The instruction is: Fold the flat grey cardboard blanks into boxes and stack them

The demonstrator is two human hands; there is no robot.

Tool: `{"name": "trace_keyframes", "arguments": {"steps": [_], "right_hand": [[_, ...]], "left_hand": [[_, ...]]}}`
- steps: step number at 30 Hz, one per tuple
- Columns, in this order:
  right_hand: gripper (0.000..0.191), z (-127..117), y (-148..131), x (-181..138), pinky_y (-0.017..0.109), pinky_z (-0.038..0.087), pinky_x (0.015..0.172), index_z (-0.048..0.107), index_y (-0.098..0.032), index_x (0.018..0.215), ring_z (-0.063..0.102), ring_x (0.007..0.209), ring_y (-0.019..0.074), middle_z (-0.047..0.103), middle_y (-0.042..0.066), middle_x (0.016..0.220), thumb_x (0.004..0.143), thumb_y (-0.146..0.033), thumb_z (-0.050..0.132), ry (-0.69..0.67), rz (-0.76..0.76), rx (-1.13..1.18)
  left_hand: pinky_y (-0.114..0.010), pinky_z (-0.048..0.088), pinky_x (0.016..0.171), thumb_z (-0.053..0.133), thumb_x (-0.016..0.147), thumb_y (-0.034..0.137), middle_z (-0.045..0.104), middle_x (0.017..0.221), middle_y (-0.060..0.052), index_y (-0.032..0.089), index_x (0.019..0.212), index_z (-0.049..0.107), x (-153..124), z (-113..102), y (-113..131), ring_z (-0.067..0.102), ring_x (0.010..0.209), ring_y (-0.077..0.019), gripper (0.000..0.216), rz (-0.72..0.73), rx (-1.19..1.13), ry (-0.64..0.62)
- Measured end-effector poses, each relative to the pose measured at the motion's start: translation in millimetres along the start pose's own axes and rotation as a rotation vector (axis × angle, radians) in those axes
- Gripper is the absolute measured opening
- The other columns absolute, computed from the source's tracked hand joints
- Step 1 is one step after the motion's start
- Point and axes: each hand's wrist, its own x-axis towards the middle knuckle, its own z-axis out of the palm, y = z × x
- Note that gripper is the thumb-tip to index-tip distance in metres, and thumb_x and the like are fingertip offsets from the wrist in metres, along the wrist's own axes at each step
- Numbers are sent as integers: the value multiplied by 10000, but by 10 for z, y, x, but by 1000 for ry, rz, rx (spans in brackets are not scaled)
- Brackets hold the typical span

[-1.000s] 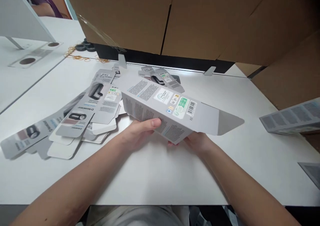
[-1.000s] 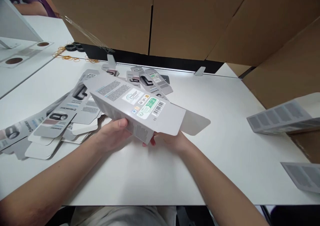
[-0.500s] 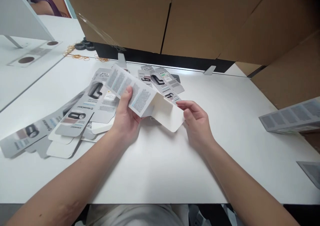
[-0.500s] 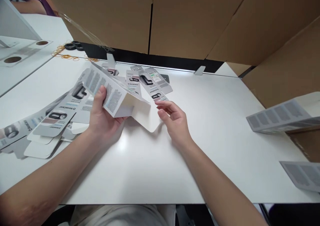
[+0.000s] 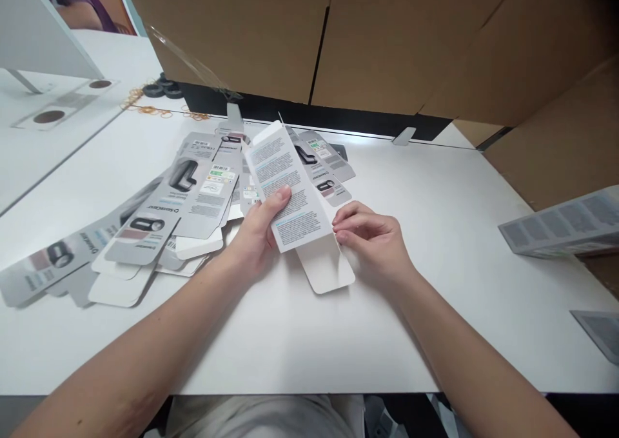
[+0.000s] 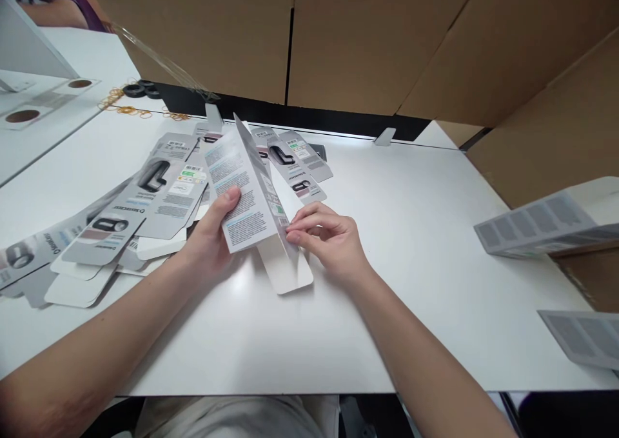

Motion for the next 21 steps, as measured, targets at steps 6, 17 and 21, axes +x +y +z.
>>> {"name": "trace_keyframes", "arguments": {"steps": [6, 17, 21], "right_hand": [[251, -59, -21, 15, 407, 666, 746, 995, -406, 1017, 718, 848, 209, 813, 36, 1050, 894, -541, 1167, -79, -16, -2], [644, -121, -78, 21, 388, 704, 763, 846, -321, 1032, 700, 945, 244, 715, 25, 1075, 665, -655, 1256, -252, -42, -85], [724, -114, -79, -1, 378, 687, 785, 780, -325, 1040, 693, 997, 254, 700, 18, 1115, 604, -597, 1290, -292, -68, -148]], "left_hand": [[-613, 723, 1201, 941, 1013, 720, 944, 1254, -152, 217, 1393, 877, 11, -64, -56, 873, 1387, -487, 634, -52, 15, -121], [-627, 743, 1113, 862, 1026, 837, 933, 1204, -187, 213, 1427, 881, -6, -138, -162, 904, 1279, -486, 742, -201, 32, -239], [-577, 741, 1095, 888, 1005, 829, 927, 1198, -195, 183, 1338, 889, -5, -129, -144, 905, 1262, -467, 727, -211, 67, -229]]}}
